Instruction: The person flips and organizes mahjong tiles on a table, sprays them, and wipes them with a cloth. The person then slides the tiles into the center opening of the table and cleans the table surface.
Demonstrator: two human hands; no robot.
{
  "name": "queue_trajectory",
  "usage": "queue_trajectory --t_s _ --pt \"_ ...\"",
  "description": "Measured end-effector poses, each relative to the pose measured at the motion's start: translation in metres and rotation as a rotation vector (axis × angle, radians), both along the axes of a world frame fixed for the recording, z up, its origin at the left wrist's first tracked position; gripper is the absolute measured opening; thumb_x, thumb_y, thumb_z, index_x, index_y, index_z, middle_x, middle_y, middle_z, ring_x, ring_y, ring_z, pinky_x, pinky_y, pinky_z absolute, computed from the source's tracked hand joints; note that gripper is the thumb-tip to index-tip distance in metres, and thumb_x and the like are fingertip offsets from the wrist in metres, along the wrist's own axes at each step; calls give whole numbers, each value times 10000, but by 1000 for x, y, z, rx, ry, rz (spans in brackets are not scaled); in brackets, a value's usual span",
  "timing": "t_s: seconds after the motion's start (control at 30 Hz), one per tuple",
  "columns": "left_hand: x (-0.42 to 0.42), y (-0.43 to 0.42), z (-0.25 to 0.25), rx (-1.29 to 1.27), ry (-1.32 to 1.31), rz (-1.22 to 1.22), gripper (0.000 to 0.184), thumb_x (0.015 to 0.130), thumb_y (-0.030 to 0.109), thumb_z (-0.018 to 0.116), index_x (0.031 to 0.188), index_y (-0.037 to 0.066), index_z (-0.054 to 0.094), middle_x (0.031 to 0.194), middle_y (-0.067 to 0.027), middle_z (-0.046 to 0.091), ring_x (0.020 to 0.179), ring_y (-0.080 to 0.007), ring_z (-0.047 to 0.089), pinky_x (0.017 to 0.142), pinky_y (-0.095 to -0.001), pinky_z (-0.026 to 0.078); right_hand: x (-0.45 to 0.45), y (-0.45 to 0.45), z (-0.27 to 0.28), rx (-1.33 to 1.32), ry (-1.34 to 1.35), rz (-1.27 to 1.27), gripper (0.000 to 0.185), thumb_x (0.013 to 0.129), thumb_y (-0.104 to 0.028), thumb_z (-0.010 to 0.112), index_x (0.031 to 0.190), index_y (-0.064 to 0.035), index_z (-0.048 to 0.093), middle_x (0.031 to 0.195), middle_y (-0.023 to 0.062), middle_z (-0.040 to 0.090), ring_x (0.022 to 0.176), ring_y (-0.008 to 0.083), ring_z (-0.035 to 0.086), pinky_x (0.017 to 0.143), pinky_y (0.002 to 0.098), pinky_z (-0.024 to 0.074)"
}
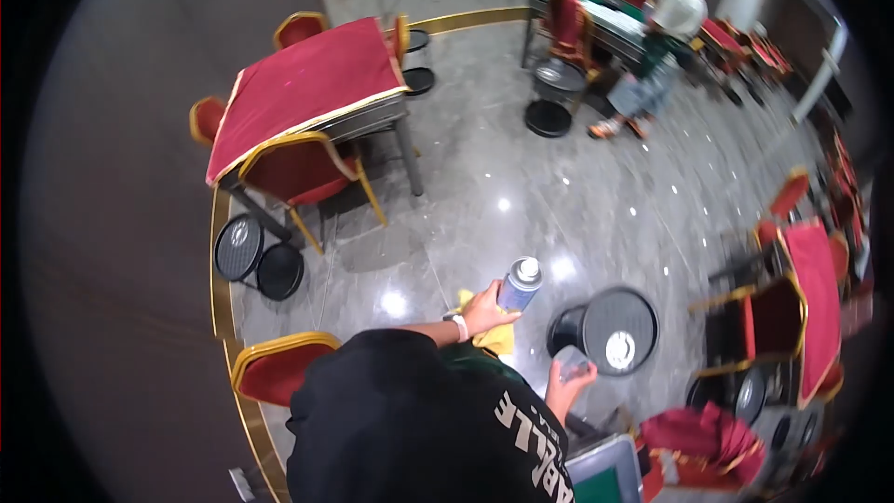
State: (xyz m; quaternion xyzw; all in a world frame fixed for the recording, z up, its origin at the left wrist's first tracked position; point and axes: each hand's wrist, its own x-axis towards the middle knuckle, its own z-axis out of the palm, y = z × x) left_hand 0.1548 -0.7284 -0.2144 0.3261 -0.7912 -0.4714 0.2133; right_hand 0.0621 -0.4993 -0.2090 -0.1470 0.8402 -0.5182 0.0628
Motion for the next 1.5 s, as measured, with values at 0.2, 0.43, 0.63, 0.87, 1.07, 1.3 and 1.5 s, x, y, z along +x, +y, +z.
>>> queue_trajectory --t_s 0.2,0.43,0.63,0.87,1.07,1.3,1.5 --pt "37 -100 -23 281 24 249 661 698 394 724 1160 47 405 1002 -218 617 948 -363 610 826 -424 472 -15 -123 21 -38 -112 151 709 771 -83 676 1285 -65 188 1058 193 438 903 256 499 794 386 439" --pt "66 -188 -34 262 3 400 709 685 385 737 1210 47 401 1030 -203 619 990 -355 596 847 -411 464 -34 -255 -32 23 -49 417 783 757 -111 695 1325 -64 158 1056 204 445 948 288 489 817 395 423" --pt "105 -212 -65 384 -65 652 716 674 412 744 1184 17 432 1063 -192 614 997 -323 603 866 -398 464 -25 -353 -22 177 -136 740 875 728 -174 732 1389 -79 166 986 173 506 866 260 530 777 366 440" --pt "121 -263 -108 422 -30 940 671 676 378 763 1127 -19 462 1016 -199 630 946 -322 626 817 -391 491 -43 -476 -33 255 -161 1131 686 737 -173 733 1312 -82 370 730 36 515 653 134 500 591 283 430" --pt "100 -358 -104 361 -59 1028 672 673 403 754 1113 -7 454 1001 -214 632 928 -333 632 796 -409 498 -78 -621 -41 272 -95 1291 677 737 -186 729 1318 -76 400 714 55 540 646 138 519 609 286 449" --pt "77 -470 -68 329 -255 885 719 649 482 733 1126 21 458 976 -238 632 904 -393 620 789 -445 493 -98 -772 -43 167 -67 1364 720 721 -215 738 1342 -87 397 711 58 543 632 152 525 615 292 461" --pt "68 -541 -84 371 -209 890 725 659 458 749 1150 5 469 1001 -230 625 947 -346 622 816 -398 484 -92 -822 -63 221 -307 1293 708 745 -191 726 1352 -91 376 752 56 538 666 148 516 644 291 459"
